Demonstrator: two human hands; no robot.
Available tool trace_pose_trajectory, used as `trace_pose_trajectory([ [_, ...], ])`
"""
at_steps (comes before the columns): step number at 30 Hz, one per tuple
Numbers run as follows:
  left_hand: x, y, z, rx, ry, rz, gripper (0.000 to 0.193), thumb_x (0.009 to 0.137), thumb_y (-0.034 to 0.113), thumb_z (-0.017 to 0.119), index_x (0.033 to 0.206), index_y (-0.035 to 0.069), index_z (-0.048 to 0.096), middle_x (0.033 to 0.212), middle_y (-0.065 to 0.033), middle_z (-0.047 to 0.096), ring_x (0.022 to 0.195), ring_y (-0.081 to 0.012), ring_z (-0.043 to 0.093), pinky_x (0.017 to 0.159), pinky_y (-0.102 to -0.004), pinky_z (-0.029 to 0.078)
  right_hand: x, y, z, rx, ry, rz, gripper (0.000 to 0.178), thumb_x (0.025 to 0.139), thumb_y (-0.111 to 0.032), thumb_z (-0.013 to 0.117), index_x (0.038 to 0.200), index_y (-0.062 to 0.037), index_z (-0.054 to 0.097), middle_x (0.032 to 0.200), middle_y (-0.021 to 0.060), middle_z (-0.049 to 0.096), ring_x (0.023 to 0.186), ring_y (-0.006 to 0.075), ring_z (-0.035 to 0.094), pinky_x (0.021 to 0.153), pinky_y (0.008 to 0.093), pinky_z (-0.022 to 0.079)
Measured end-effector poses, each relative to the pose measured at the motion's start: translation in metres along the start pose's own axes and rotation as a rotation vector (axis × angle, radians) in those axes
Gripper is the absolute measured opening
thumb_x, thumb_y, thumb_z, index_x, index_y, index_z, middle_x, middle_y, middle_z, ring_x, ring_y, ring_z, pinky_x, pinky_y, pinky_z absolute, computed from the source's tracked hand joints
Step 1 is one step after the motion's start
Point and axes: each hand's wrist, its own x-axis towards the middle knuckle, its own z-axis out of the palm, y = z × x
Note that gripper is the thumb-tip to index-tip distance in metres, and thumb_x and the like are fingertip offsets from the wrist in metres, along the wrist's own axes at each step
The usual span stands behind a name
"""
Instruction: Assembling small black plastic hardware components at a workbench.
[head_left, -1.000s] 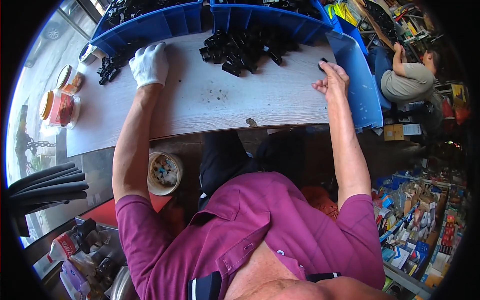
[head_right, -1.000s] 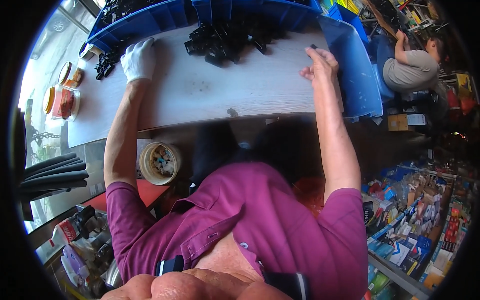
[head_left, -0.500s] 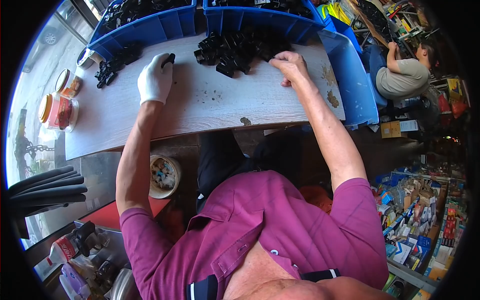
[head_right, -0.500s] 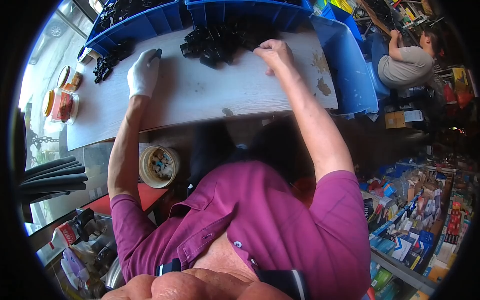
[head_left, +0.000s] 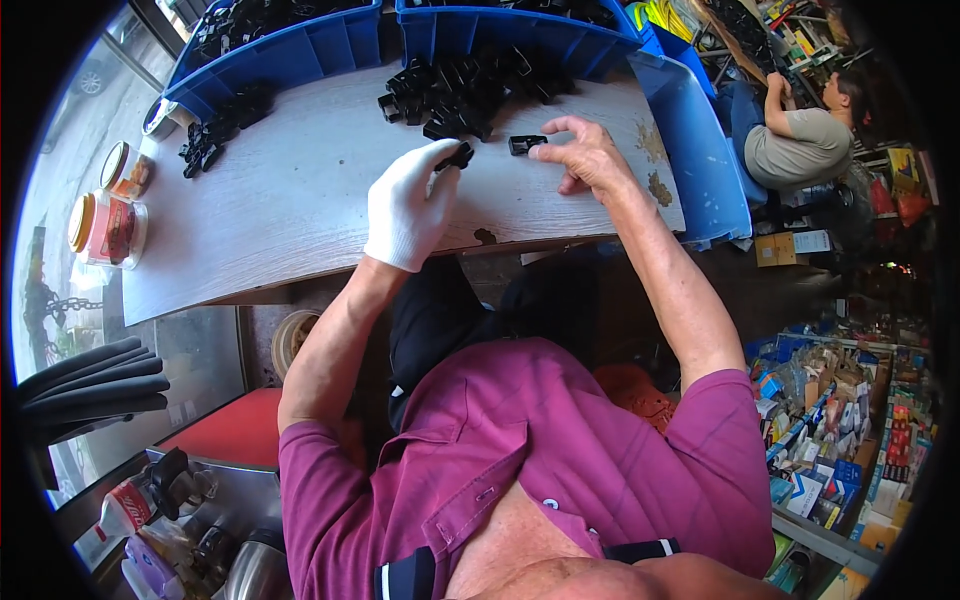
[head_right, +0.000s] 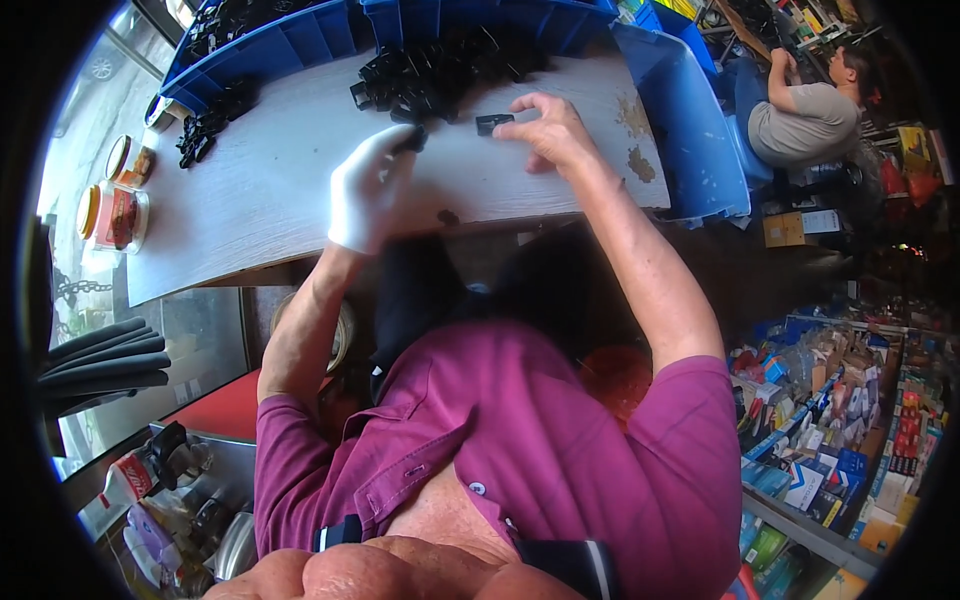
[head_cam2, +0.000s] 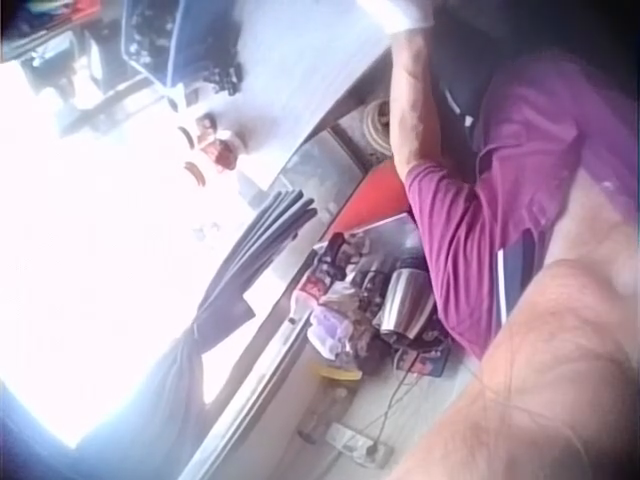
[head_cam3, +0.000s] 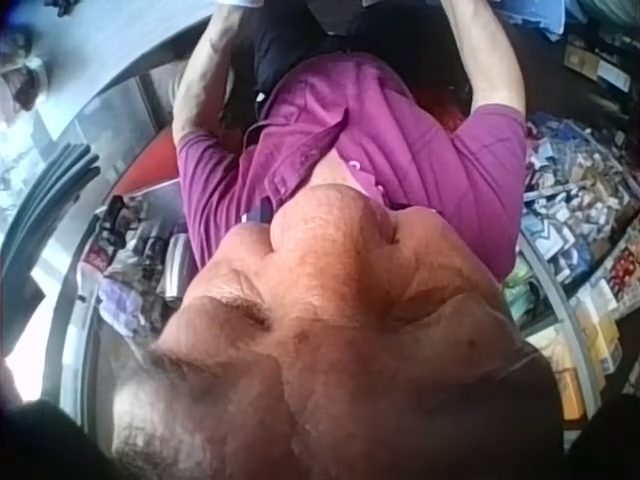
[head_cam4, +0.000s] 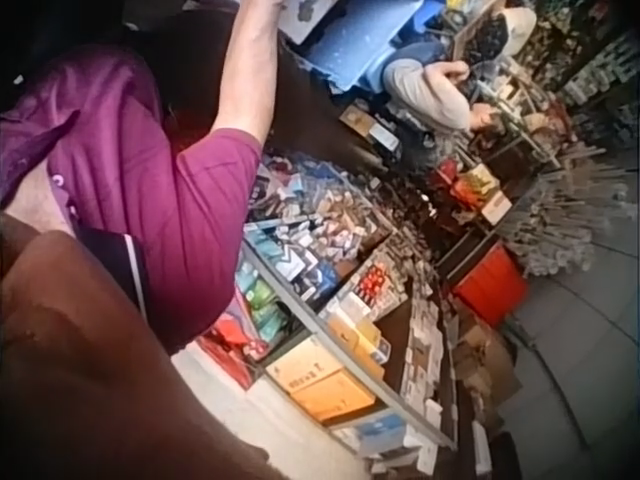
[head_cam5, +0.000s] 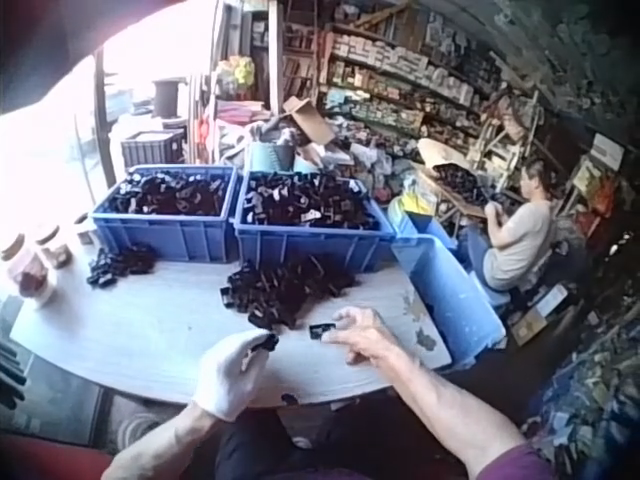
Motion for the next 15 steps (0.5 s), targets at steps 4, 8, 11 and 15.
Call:
trace_pose_trajectory([
  [4,0.013,-0.002,0.021,0.059,-0.014,0.080,0.028,0.088,0.007,0.070,0.116,0.006,0.072,0.102,-0.0162,0.074,0.093,-0.0354,0.072,0.082,-0.0402,0.058,0.005,0.000,0.008,-0.125,-0.044,-0.016,0.046,0.081,-0.015,0.085,0.123,-0.0074,0.067,0.064,0.0006,0.060,0.043,0.0104,0.050,0.041,0.0278,0.044],
  [8,0.027,-0.003,0.041,0.145,-0.078,0.192,0.029,0.087,0.011,0.068,0.115,0.008,0.072,0.102,-0.0160,0.074,0.095,-0.0369,0.071,0.082,-0.0451,0.058,0.008,0.001,0.014,-0.188,-0.071,-0.047,0.042,0.081,-0.013,0.084,0.119,-0.0081,0.068,0.061,-0.0013,0.054,0.046,0.0100,0.045,0.041,0.0279,0.037],
  [11,0.035,0.002,0.049,0.239,-0.230,0.217,0.028,0.087,0.014,0.071,0.115,0.010,0.074,0.101,-0.0148,0.075,0.092,-0.0364,0.072,0.081,-0.0446,0.058,0.001,0.003,0.010,-0.229,-0.084,-0.104,0.032,0.081,-0.011,0.081,0.112,-0.0102,0.072,0.062,-0.0034,0.050,0.051,0.0090,0.046,0.044,0.0283,0.040],
  [15,0.038,-0.004,0.065,0.333,-0.313,0.311,0.026,0.089,0.013,0.069,0.115,0.011,0.075,0.102,-0.0130,0.075,0.089,-0.0345,0.073,0.079,-0.0436,0.059,0.000,0.002,0.005,-0.380,-0.131,-0.119,0.027,0.090,-0.018,0.072,0.116,-0.0120,0.074,0.095,0.0106,0.070,0.085,0.0224,0.069,0.067,0.0383,0.061],
])
